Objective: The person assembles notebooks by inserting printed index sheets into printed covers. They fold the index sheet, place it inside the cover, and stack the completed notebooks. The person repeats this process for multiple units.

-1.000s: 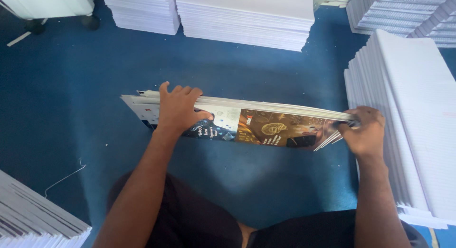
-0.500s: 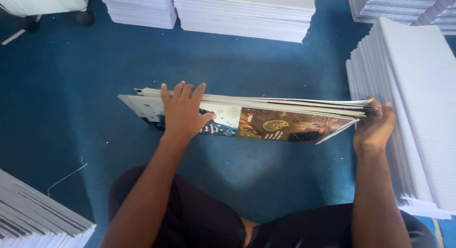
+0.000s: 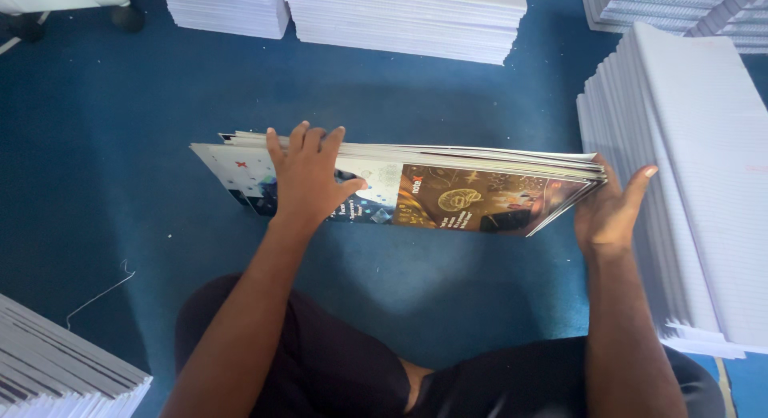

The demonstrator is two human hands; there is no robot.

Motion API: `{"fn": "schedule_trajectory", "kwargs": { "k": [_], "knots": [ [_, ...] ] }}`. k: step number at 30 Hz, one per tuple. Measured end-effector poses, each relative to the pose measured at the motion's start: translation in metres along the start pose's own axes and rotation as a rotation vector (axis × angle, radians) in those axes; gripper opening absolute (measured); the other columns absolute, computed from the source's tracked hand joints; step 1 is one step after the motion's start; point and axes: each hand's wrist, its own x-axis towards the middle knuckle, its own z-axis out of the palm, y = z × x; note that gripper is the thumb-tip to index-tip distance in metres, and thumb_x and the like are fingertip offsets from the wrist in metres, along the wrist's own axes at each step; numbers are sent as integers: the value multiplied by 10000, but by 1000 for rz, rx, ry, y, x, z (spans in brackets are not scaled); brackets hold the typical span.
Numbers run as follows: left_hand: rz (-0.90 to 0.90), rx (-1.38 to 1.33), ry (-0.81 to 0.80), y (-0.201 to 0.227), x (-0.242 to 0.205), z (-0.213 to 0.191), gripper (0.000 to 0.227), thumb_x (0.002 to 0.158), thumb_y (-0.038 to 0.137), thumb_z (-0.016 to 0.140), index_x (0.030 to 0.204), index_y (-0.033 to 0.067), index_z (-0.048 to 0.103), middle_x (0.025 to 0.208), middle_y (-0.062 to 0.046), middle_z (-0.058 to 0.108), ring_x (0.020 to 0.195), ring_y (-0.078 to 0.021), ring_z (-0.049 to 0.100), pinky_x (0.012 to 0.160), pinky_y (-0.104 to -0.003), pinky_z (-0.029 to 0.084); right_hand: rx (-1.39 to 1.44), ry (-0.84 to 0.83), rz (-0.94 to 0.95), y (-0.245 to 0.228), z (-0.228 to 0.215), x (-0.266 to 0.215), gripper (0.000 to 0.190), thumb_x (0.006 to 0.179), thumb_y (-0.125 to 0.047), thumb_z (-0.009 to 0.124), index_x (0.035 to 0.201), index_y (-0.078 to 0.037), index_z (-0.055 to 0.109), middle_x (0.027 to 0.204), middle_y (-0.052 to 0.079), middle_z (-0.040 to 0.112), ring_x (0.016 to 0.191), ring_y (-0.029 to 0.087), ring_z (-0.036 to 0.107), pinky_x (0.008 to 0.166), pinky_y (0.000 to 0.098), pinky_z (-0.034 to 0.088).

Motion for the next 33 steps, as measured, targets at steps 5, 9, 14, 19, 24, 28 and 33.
{"fn": "schedule_trajectory", "kwargs": {
  "k": [5, 9, 14, 19, 24, 28, 33],
  "knots": [
    [28, 5, 5, 5, 0, 2, 873, 643, 562, 868, 1362, 126, 632, 1246, -131, 626, 1325, -347, 464, 1140, -734, 94, 32, -13, -53, 17, -12, 7, 992, 982, -695, 381, 1559, 109, 313, 1531, 217, 404, 1457, 293, 352, 1246, 443, 209],
    [34, -2, 31, 6, -2, 4, 813, 675, 545, 868, 1343, 137, 650, 1187, -101, 631, 1246, -314, 512, 1159, -730, 118, -24, -40, -96, 32, -22, 9, 649, 909, -183, 663, 1481, 25, 437, 1282, 114, 551, 1203, 220, 532, 1125, 403, 389],
    [80, -72, 62, -1, -3, 3, 704, 753, 460, 827, 1342, 113, 660, 1177, -107, 619, 1241, -317, 519, 1167, -719, 139, -240, 26, -66, 34, -23, 10, 579, 754, 107, 629, 1307, -8, 499, 1103, 104, 656, 1005, 201, 664, 892, 335, 541],
    [-38, -74, 152, -31, -6, -3, 504, 770, 351, 768, 1218, 129, 708, 1262, -139, 616, 1336, -333, 471, 1138, -737, 118, -146, 109, -84, 40, -20, 15, 456, 780, 183, 648, 1182, -9, 547, 992, 87, 673, 860, 173, 682, 803, 284, 564],
    [-434, 69, 255, -77, -3, -16, 337, 952, 354, 720, 1224, 155, 716, 1447, -145, 533, 1475, -374, 376, 1150, -745, 156, -91, 79, -88, 45, -26, 14, 431, 797, 180, 632, 1171, -21, 556, 964, 84, 693, 839, 172, 683, 807, 285, 564],
    [-733, -233, 406, -107, -2, -25, 701, 886, 420, 748, 1415, 30, 502, 1510, -239, 389, 1431, -411, 347, 1139, -607, 278, -38, 60, -84, 50, -32, 17, 439, 802, 195, 621, 1176, -28, 563, 972, 79, 690, 848, 169, 683, 817, 284, 563],
    [-1066, -1036, 413, -129, 2, -21, 761, 880, 431, 710, 1461, 43, 407, 1514, -206, 426, 1401, -329, 442, 1133, -474, 386, -30, 66, -91, 53, -36, 18, 431, 809, 199, 626, 1173, -26, 571, 988, 79, 692, 858, 170, 681, 820, 290, 563]
  ]
}}
